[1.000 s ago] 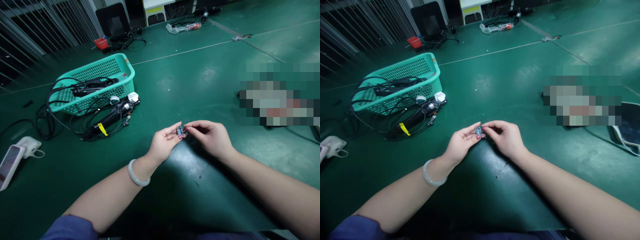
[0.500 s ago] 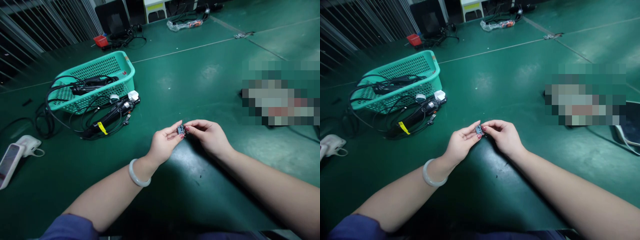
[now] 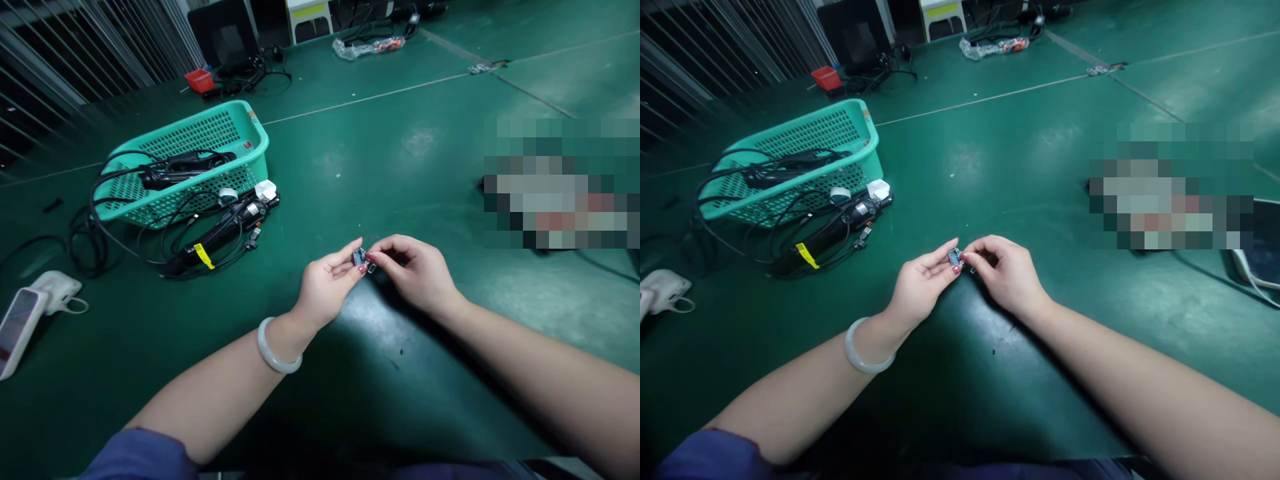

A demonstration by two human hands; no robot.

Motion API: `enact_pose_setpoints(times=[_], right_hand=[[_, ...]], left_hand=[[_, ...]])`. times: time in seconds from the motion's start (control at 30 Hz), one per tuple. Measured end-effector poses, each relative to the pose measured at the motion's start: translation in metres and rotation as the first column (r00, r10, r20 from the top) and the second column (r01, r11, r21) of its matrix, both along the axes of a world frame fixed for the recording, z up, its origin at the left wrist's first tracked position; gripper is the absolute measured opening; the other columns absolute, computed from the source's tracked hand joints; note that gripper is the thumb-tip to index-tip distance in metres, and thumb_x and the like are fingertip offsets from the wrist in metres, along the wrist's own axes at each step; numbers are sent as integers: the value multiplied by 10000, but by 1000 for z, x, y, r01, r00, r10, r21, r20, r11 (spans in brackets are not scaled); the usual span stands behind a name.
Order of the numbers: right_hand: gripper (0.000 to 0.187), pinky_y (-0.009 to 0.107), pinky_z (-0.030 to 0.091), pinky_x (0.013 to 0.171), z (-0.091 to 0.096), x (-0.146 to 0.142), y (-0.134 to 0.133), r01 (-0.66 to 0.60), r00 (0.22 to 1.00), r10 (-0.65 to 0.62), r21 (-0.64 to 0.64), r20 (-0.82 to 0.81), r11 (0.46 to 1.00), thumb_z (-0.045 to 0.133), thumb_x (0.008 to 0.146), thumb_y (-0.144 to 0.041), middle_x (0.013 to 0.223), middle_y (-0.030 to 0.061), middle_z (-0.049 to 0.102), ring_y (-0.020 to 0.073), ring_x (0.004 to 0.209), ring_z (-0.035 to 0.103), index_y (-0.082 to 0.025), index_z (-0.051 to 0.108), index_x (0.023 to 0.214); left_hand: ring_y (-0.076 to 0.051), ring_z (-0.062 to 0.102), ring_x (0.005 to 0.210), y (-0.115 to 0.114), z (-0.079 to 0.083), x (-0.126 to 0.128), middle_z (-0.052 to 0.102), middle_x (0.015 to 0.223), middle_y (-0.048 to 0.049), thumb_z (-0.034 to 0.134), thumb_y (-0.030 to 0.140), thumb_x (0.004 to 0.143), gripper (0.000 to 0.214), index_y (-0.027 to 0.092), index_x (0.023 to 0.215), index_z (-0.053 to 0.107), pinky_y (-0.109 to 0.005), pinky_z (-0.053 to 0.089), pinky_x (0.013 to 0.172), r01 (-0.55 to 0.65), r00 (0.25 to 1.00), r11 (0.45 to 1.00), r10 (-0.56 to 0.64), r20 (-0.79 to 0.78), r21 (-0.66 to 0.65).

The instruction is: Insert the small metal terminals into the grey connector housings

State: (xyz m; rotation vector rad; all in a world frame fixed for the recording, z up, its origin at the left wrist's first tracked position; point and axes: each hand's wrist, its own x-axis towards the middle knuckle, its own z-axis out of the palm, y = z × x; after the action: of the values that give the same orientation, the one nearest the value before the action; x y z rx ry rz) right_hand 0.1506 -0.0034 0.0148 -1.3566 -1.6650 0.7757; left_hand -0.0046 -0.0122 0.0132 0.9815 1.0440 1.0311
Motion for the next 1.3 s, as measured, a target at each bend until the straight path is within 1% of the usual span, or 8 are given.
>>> enact_pose_setpoints(times=[0.17, 0.3, 0.4, 0.6, 0.7, 0.83, 1.03, 1.3], right_hand=[[181, 280, 429, 612, -2, 1, 0, -16, 1000, 16, -31, -2, 999, 611, 807, -366, 741, 26, 659, 144, 662, 564, -196, 648, 759], [181, 283, 423, 616, -2, 1, -1, -3, 1000, 3, -33, -10, 999, 606, 801, -362, 736, 28, 657, 148, 667, 562, -194, 646, 747], [191, 290, 432, 636, -2, 1, -1, -1, 999, -2, -67, -43, 998, 600, 793, -368, 740, 32, 665, 154, 679, 571, -190, 649, 741], [217, 306, 445, 653, -1, -1, -1, 12, 992, -30, -147, -123, 989, 596, 774, -386, 715, 39, 664, 160, 660, 574, -180, 641, 723], [229, 302, 436, 639, 0, -2, -1, 14, 988, -38, -162, -147, 987, 602, 766, -402, 692, 34, 655, 156, 642, 564, -182, 636, 714], [240, 299, 429, 624, -1, -2, -1, 21, 989, -44, -161, -142, 987, 606, 766, -411, 681, 32, 651, 151, 630, 557, -178, 638, 716], [232, 292, 430, 614, -3, -2, -2, 27, 996, -34, -91, -77, 995, 609, 785, -402, 702, 33, 650, 149, 641, 561, -181, 637, 726], [152, 256, 401, 557, 0, -2, -4, 41, 996, -49, 115, 69, 993, 613, 816, -312, 683, 9, 630, 118, 595, 517, -193, 633, 724]], left_hand=[[-212, 641, 1079, -2, -2, 0, 672, 1186, -89, 707, 165, 702, 480, 171, 1176, 635, -380, 455, 1044, 16, 1000, 999, -16, 1, 45], [-210, 643, 1074, -1, -5, 0, 664, 1198, -94, 703, 174, 707, 452, 162, 1156, 648, -362, 460, 1040, 17, 1000, 996, -16, -11, 84], [-206, 649, 1061, -1, -6, 0, 661, 1200, -96, 705, 167, 701, 460, 160, 1158, 646, -354, 468, 1030, 17, 1000, 995, -14, -26, 102], [-199, 665, 1026, -2, -4, 1, 676, 1169, -100, 698, 152, 702, 477, 152, 1174, 635, -344, 487, 1011, 14, 999, 995, -11, -37, 94], [-200, 664, 1029, -2, -3, 1, 681, 1162, -94, 698, 148, 700, 476, 158, 1172, 637, -347, 486, 1013, 14, 999, 997, -11, -39, 80], [-200, 665, 1026, -2, -3, 1, 686, 1152, -90, 705, 154, 696, 468, 162, 1160, 645, -346, 489, 1008, 10, 999, 997, -7, -40, 72], [-196, 671, 1003, -2, -3, 1, 694, 1132, -97, 699, 170, 704, 451, 149, 1152, 649, -340, 499, 991, 7, 999, 998, -3, -54, 68], [-182, 669, 991, -2, -6, 1, 693, 1132, -85, 699, 177, 707, 442, 168, 1146, 655, -329, 501, 980, 7, 998, 995, 0, -68, 99]])
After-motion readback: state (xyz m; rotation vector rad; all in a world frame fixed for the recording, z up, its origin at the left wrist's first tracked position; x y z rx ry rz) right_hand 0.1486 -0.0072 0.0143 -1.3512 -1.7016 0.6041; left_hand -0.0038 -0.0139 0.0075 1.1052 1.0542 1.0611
